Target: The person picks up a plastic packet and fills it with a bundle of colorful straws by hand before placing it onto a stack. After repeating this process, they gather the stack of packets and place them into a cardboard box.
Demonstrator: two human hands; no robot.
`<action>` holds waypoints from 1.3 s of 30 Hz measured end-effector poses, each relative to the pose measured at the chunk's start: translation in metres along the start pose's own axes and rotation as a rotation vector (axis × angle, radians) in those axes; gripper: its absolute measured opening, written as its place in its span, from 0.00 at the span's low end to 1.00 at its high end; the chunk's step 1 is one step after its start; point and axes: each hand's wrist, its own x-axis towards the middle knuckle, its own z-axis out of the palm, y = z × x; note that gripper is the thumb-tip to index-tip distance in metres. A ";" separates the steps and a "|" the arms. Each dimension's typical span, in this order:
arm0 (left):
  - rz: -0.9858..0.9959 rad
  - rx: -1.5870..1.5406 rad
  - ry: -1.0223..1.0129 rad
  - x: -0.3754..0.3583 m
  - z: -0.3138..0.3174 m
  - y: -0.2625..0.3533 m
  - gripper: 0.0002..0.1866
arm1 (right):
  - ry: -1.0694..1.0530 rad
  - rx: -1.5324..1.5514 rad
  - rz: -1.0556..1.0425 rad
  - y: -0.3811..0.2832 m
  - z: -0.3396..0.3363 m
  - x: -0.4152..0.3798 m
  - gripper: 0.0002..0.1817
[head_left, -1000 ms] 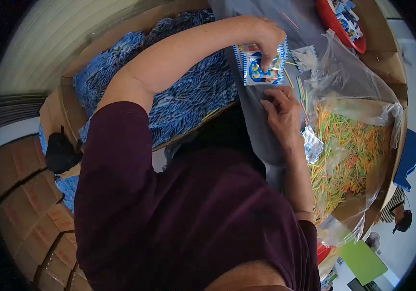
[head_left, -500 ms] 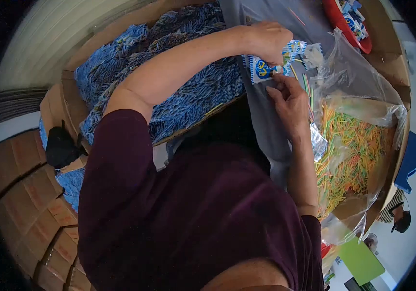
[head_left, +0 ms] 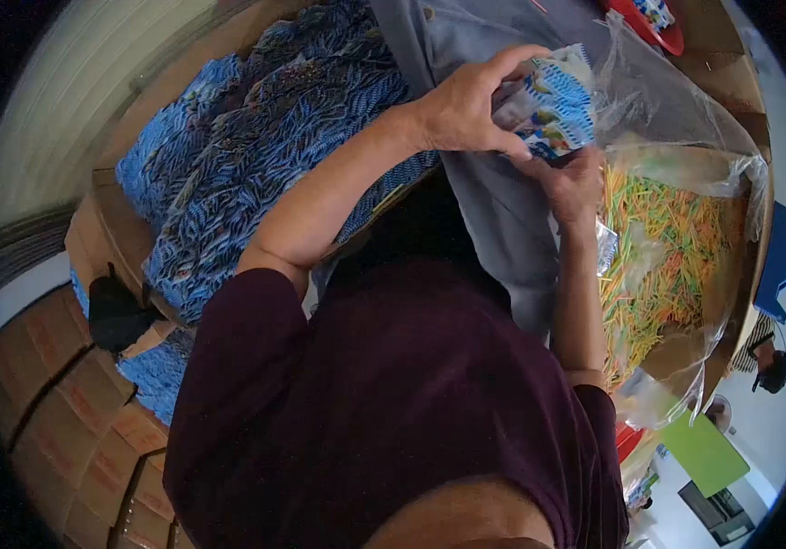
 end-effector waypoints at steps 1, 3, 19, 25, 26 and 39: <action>-0.011 0.018 -0.027 -0.005 -0.001 -0.001 0.57 | -0.006 0.018 0.024 0.003 0.001 -0.004 0.39; -0.094 -0.049 -0.029 -0.012 0.004 0.006 0.54 | -0.028 0.042 0.074 0.007 0.004 -0.007 0.41; -0.015 0.179 -0.032 -0.021 -0.008 0.049 0.26 | 0.042 -0.030 -0.176 0.006 0.027 -0.033 0.32; -0.076 0.402 -0.046 -0.053 -0.035 0.071 0.20 | -0.131 -0.490 -0.242 -0.034 0.070 -0.018 0.23; -0.066 0.428 0.005 -0.058 -0.040 0.067 0.20 | -0.197 -0.539 -0.264 -0.027 0.073 -0.011 0.24; -0.313 0.990 0.290 -0.094 -0.188 -0.086 0.13 | -0.466 -1.155 -0.587 -0.015 0.115 0.025 0.36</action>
